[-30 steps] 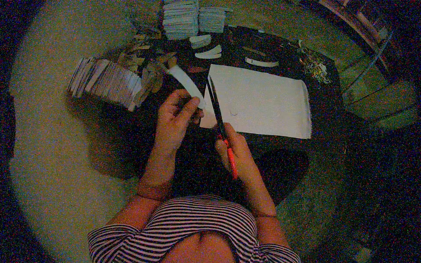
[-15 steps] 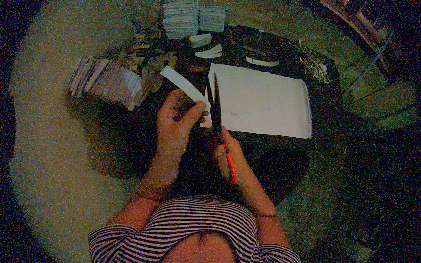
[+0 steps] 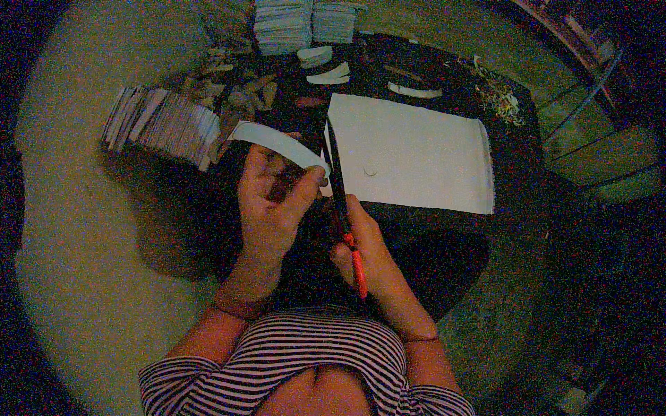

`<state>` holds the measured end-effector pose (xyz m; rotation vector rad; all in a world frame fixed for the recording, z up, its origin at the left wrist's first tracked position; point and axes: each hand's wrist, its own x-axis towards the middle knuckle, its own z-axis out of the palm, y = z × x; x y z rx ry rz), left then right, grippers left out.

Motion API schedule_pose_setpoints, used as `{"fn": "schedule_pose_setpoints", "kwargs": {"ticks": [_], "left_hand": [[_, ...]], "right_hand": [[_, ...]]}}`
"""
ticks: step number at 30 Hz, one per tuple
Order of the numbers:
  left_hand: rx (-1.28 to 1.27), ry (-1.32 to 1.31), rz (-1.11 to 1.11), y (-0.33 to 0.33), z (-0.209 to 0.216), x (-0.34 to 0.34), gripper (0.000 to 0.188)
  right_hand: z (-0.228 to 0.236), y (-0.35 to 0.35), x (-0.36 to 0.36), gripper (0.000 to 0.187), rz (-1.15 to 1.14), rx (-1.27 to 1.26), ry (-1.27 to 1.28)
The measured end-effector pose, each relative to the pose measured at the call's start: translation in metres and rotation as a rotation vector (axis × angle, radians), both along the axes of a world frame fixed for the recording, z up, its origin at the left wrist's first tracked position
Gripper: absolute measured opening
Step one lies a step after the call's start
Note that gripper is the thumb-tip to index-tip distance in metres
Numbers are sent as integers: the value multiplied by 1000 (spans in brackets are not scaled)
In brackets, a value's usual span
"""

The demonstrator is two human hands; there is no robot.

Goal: The person uses red-handled scissors to trim and shape a white paper template, repeatedly adjusting the paper and cutting along its edges. They place the trimmed pieces on the table and continue cutting additional sections of the template.

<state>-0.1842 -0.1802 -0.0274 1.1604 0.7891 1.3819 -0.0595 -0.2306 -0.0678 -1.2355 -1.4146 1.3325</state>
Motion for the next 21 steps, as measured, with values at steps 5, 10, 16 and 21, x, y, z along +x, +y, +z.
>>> {"fn": "schedule_pose_setpoints", "kwargs": {"ticks": [5, 10, 16, 21], "left_hand": [[-11, 15, 23, 1, 2, 2, 33], [2, 33, 10, 2, 2, 0, 33], [-41, -37, -17, 1, 1, 0, 33], [-33, -16, 0, 0, 2, 1, 34]], "right_hand": [[10, 1, -3, 54, -10, 43, 32], [7, 2, -3, 55, -12, 83, 67], [3, 0, -5, 60, -32, 38, 92], [-1, 0, -7, 67, -5, 41, 142]]}}
